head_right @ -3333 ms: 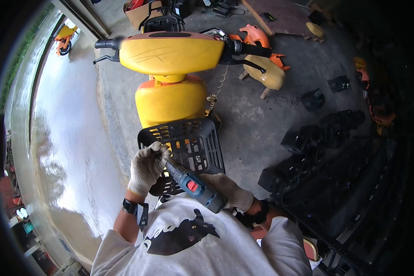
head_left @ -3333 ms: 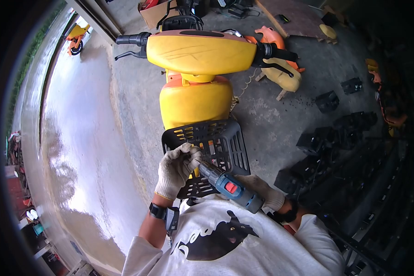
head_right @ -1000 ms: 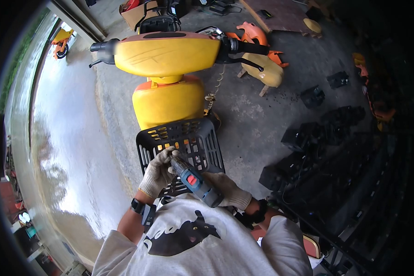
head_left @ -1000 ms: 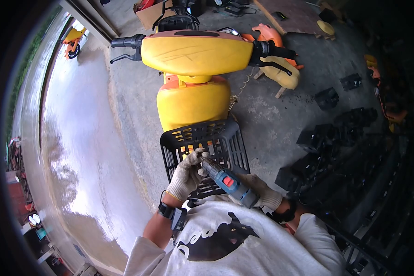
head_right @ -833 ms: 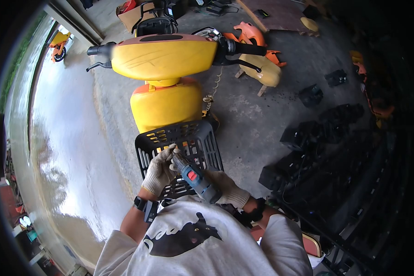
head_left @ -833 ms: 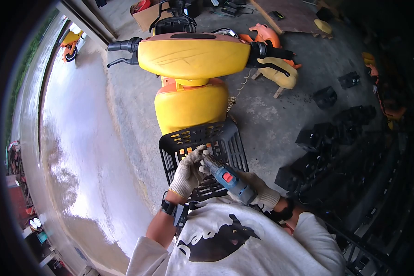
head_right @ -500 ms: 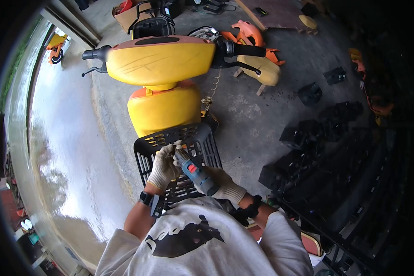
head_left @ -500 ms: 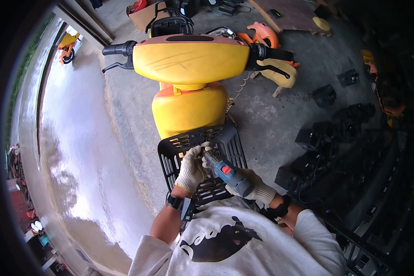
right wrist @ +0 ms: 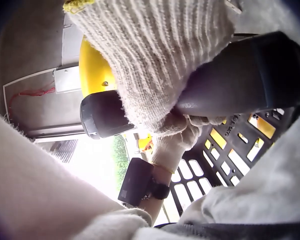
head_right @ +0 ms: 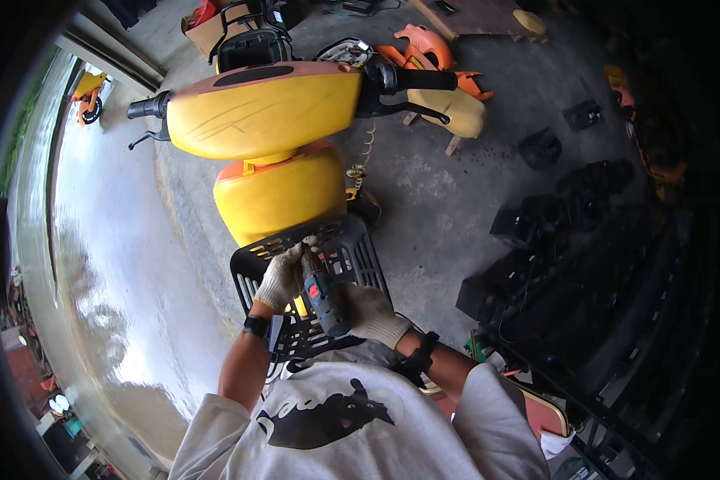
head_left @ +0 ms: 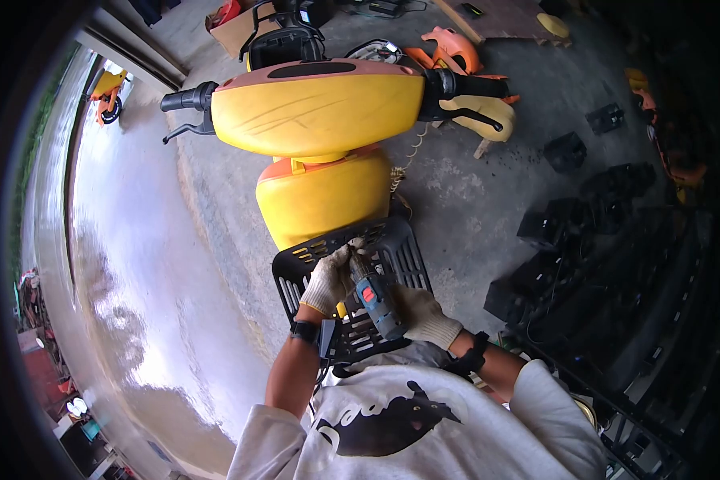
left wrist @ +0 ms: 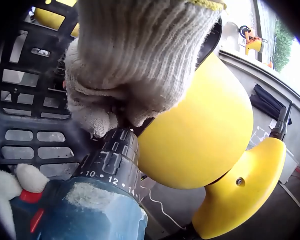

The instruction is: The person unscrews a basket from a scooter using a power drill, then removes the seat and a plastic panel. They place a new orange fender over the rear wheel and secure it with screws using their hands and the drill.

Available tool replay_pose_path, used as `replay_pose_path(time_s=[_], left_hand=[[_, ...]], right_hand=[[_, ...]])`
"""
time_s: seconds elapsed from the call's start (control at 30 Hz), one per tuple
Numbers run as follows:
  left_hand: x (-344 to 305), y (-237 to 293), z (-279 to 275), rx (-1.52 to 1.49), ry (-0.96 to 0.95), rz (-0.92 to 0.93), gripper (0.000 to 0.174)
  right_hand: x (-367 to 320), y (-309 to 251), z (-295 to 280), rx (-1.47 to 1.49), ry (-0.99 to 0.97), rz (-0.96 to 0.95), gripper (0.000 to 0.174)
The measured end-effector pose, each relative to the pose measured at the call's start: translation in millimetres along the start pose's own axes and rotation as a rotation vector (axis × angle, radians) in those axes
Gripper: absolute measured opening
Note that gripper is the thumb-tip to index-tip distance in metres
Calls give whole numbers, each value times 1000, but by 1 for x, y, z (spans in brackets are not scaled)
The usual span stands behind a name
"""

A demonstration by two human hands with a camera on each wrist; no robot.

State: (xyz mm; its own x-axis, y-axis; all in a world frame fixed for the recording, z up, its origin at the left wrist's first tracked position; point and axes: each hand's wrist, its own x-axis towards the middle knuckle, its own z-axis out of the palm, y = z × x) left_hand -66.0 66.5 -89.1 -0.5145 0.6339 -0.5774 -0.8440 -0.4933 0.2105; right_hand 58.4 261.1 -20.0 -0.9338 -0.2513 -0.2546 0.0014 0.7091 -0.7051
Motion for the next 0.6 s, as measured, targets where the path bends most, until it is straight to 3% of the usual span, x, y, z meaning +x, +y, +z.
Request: replay_pose_path(time_s=[0.07, 0.1, 0.2, 0.33, 0.6], left_hand=[[3, 3, -1, 10, -43, 0, 33], [5, 6, -2, 16, -61, -10, 36], [3, 12, -2, 75, 27, -5, 36], [10, 19, -19, 123, -17, -16, 34], [11, 20, -6, 206, 54, 2, 27]], right_hand=[[3, 7, 13, -33, -22, 43, 39], [7, -2, 4, -3, -118, 178, 45], [15, -8, -1, -54, -200, 230, 65], [22, -18, -12, -41, -229, 284, 55], [25, -4, 12, -183, -302, 316, 56]])
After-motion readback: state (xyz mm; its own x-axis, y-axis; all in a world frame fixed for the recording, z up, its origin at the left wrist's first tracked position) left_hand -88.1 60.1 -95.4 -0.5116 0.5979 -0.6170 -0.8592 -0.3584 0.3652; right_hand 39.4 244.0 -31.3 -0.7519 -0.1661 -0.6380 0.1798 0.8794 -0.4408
